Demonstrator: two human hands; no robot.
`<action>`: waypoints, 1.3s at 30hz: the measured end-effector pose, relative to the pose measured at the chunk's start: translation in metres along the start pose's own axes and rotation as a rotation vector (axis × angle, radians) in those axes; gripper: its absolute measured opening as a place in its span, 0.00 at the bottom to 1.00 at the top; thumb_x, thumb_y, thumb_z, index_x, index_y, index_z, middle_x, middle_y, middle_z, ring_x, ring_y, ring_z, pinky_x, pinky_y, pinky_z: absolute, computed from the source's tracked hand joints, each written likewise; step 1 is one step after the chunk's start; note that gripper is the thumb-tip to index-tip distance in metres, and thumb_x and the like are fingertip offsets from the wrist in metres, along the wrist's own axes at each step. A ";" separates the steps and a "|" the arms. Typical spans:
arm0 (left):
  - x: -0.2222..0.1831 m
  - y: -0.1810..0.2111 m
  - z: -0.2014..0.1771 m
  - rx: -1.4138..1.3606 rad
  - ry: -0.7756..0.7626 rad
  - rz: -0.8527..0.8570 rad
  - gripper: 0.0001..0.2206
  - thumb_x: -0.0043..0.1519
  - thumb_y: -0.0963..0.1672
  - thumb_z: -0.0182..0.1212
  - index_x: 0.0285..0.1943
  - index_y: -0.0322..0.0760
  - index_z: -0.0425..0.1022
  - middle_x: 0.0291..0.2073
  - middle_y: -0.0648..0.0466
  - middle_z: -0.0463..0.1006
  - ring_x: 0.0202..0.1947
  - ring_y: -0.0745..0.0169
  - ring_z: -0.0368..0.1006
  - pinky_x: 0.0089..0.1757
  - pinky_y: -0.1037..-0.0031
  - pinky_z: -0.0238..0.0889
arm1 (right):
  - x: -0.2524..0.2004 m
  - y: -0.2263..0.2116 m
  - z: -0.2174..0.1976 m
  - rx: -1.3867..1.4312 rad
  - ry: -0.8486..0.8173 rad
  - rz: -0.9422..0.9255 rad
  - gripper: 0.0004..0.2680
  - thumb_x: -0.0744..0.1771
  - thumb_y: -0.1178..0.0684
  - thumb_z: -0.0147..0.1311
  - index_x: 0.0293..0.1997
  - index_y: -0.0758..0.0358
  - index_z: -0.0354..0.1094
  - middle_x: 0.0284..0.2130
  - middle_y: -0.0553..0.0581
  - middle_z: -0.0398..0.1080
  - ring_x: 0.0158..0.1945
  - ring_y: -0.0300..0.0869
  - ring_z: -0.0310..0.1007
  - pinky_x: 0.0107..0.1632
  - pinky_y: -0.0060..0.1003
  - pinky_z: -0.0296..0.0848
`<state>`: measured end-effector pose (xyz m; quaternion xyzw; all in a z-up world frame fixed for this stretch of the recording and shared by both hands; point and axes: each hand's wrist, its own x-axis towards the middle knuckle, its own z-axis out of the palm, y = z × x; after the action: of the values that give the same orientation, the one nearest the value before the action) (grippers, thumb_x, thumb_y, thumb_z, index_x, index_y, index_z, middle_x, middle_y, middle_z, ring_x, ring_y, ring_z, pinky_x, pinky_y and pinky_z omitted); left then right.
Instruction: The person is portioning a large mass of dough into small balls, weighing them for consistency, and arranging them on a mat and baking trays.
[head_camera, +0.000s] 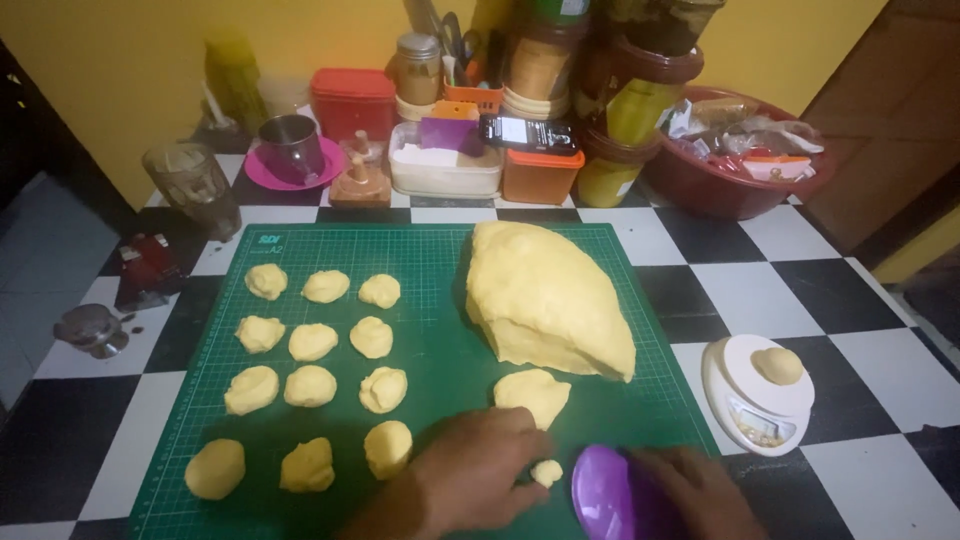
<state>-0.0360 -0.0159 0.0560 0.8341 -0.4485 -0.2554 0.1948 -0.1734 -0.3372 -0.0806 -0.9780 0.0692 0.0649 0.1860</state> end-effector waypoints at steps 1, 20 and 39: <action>0.004 -0.006 0.009 0.119 0.056 0.062 0.13 0.64 0.52 0.59 0.49 0.45 0.77 0.43 0.51 0.73 0.48 0.46 0.70 0.42 0.53 0.65 | -0.001 0.006 0.005 -0.029 0.044 -0.112 0.35 0.56 0.29 0.76 0.70 0.34 0.62 0.61 0.53 0.68 0.64 0.50 0.69 0.64 0.52 0.65; -0.003 0.001 0.003 0.139 0.197 0.142 0.11 0.61 0.49 0.61 0.40 0.38 0.81 0.36 0.48 0.81 0.38 0.42 0.76 0.39 0.52 0.68 | -0.005 -0.181 -0.055 0.117 -0.058 0.528 0.35 0.63 0.33 0.54 0.76 0.09 0.29 0.42 0.42 0.86 0.45 0.40 0.91 0.52 0.34 0.92; -0.022 0.013 -0.034 -0.211 0.102 -0.139 0.11 0.62 0.52 0.65 0.48 0.56 0.70 0.38 0.65 0.81 0.36 0.68 0.76 0.35 0.70 0.65 | 0.006 -0.152 -0.123 0.374 0.130 0.586 0.29 0.63 0.53 0.62 0.73 0.36 0.57 0.63 0.51 0.72 0.64 0.47 0.75 0.67 0.49 0.69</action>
<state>-0.0341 -0.0008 0.0953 0.8500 -0.3498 -0.2714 0.2856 -0.1313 -0.2438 0.0860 -0.8677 0.3694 0.0392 0.3303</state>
